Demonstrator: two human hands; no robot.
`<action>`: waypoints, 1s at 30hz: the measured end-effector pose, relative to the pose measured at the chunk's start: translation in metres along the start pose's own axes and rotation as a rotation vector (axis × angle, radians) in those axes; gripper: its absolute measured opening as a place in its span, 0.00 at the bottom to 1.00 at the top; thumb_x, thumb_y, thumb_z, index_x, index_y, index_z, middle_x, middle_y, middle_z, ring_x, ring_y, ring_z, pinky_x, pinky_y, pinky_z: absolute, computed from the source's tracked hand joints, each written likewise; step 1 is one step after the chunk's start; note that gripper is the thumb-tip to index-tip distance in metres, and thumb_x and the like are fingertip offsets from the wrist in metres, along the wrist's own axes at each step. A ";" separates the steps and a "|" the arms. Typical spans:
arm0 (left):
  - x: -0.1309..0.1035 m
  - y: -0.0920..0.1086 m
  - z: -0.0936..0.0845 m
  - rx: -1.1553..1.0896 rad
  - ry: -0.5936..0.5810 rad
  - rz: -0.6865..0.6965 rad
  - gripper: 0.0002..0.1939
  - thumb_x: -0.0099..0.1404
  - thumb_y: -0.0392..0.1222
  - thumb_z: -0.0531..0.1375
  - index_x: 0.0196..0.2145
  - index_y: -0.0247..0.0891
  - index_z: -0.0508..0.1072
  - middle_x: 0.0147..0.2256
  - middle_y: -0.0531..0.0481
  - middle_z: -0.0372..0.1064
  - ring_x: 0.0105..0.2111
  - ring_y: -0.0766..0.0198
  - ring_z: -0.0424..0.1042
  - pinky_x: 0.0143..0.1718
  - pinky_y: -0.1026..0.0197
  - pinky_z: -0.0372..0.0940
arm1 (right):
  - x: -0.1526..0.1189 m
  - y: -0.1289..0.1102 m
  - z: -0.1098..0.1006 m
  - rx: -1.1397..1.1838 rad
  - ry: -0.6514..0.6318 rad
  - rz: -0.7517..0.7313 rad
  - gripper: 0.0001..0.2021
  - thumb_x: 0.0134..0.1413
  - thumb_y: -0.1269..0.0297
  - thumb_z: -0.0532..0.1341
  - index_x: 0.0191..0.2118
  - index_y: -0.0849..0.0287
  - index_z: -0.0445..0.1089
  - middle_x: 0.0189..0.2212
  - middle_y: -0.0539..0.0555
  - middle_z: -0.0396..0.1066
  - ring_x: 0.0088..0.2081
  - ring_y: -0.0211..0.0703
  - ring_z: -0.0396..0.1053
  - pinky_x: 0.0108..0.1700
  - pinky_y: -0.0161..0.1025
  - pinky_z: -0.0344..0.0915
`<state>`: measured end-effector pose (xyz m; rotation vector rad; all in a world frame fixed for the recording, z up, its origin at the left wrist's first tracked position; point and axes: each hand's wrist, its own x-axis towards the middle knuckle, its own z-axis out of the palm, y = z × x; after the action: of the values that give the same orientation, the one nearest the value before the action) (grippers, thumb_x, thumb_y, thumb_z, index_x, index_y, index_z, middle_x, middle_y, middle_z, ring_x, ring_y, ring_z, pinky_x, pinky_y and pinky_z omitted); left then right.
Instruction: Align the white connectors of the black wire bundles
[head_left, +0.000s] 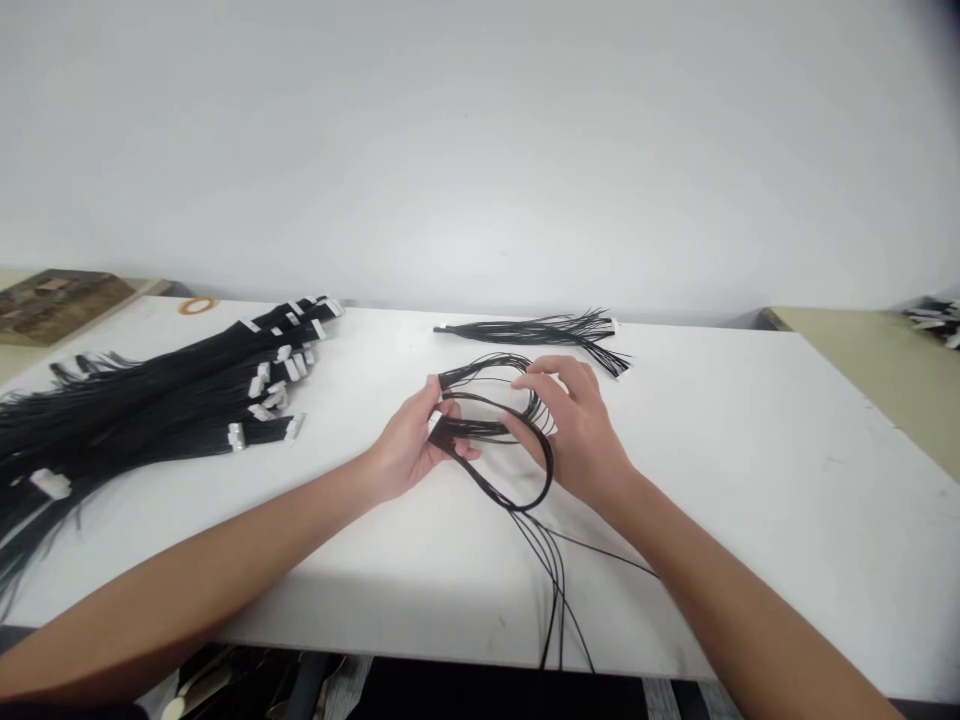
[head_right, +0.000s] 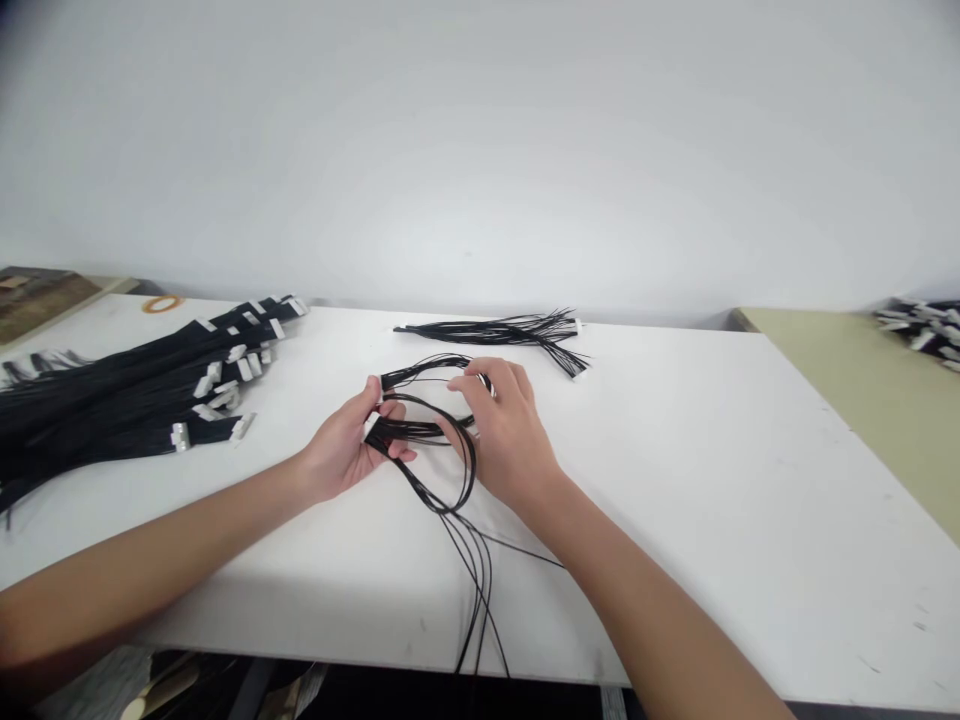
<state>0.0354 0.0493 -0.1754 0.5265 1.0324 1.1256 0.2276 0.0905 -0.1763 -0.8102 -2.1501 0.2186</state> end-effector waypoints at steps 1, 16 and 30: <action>0.001 0.000 0.000 -0.016 0.014 0.013 0.19 0.66 0.54 0.48 0.24 0.37 0.59 0.21 0.57 0.57 0.17 0.68 0.64 0.30 0.53 0.71 | 0.000 -0.001 0.000 -0.012 -0.001 0.026 0.08 0.55 0.62 0.60 0.39 0.58 0.66 0.39 0.58 0.63 0.40 0.48 0.61 0.42 0.46 0.61; 0.001 -0.002 0.003 -0.032 0.113 0.103 0.20 0.65 0.56 0.48 0.25 0.37 0.59 0.22 0.55 0.59 0.21 0.64 0.69 0.25 0.59 0.69 | -0.006 -0.036 0.006 0.134 -0.468 0.239 0.08 0.50 0.65 0.62 0.24 0.58 0.63 0.24 0.44 0.66 0.23 0.31 0.58 0.23 0.30 0.47; -0.004 0.001 0.009 -0.142 0.123 0.068 0.18 0.65 0.55 0.48 0.26 0.37 0.58 0.23 0.56 0.57 0.23 0.66 0.70 0.27 0.63 0.70 | -0.008 -0.040 0.008 0.140 -0.450 0.289 0.03 0.54 0.64 0.58 0.32 0.54 0.68 0.23 0.42 0.67 0.21 0.31 0.57 0.23 0.30 0.49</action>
<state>0.0422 0.0469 -0.1686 0.3851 1.0372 1.2936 0.2061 0.0553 -0.1707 -1.0652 -2.3840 0.7541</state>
